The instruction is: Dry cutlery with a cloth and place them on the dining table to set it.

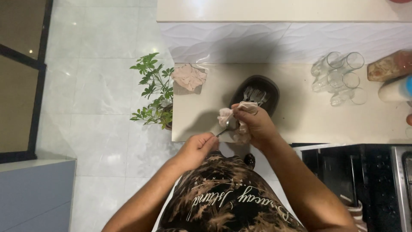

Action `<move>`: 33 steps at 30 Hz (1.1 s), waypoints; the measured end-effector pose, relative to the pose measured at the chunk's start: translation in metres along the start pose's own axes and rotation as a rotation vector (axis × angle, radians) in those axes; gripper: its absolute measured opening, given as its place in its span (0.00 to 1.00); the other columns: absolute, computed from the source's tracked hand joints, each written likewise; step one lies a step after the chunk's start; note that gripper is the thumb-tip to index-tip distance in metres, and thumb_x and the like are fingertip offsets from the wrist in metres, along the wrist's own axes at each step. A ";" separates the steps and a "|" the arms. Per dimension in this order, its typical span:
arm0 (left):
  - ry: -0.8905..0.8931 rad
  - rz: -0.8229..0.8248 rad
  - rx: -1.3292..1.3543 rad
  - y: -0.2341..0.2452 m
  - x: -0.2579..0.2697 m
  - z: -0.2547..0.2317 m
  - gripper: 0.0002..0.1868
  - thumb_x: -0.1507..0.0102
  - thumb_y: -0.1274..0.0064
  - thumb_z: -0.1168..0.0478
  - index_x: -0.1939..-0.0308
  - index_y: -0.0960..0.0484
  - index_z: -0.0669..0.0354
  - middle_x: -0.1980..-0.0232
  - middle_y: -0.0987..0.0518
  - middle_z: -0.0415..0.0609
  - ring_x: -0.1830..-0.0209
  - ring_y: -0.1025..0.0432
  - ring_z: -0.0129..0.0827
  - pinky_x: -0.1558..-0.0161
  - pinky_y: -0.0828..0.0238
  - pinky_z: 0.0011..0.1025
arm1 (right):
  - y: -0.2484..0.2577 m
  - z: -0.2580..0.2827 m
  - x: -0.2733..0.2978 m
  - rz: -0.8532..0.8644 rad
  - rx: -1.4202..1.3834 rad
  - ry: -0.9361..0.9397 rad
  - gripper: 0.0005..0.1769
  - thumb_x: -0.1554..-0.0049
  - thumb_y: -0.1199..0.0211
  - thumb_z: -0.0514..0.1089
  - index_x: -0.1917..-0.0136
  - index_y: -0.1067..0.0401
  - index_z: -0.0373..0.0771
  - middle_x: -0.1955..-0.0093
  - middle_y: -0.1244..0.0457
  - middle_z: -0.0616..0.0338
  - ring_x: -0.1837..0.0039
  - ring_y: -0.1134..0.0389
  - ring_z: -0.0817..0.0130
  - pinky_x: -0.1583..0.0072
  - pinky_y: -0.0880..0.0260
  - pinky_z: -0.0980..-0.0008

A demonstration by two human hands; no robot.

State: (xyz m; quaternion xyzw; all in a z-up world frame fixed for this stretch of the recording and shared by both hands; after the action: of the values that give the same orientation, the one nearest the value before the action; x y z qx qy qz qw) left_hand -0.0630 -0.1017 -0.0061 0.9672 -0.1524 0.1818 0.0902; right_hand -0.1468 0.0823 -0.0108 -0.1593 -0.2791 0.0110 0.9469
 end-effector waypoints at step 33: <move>0.073 -0.020 -0.039 -0.002 -0.009 0.010 0.18 0.34 0.49 0.51 0.56 0.13 0.62 0.62 0.15 0.63 0.58 0.20 0.61 0.59 0.27 0.50 | -0.053 -0.032 0.045 -0.121 0.332 0.366 0.08 0.46 0.27 0.38 0.54 0.23 0.35 0.65 0.30 0.55 0.59 0.33 0.75 0.53 0.30 0.71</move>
State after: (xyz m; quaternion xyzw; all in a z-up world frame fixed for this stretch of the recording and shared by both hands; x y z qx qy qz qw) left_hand -0.0676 -0.0998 -0.0188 0.9595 -0.1426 0.2133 0.1164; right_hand -0.0951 0.0276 0.0040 0.0158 -0.1064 -0.0292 0.9938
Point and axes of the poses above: each hand's wrist, its own x-axis away from the middle knuckle, its own y-axis out of the back of the hand, z = x × y, the point moved 4 cm from there along -x, towards the middle knuckle
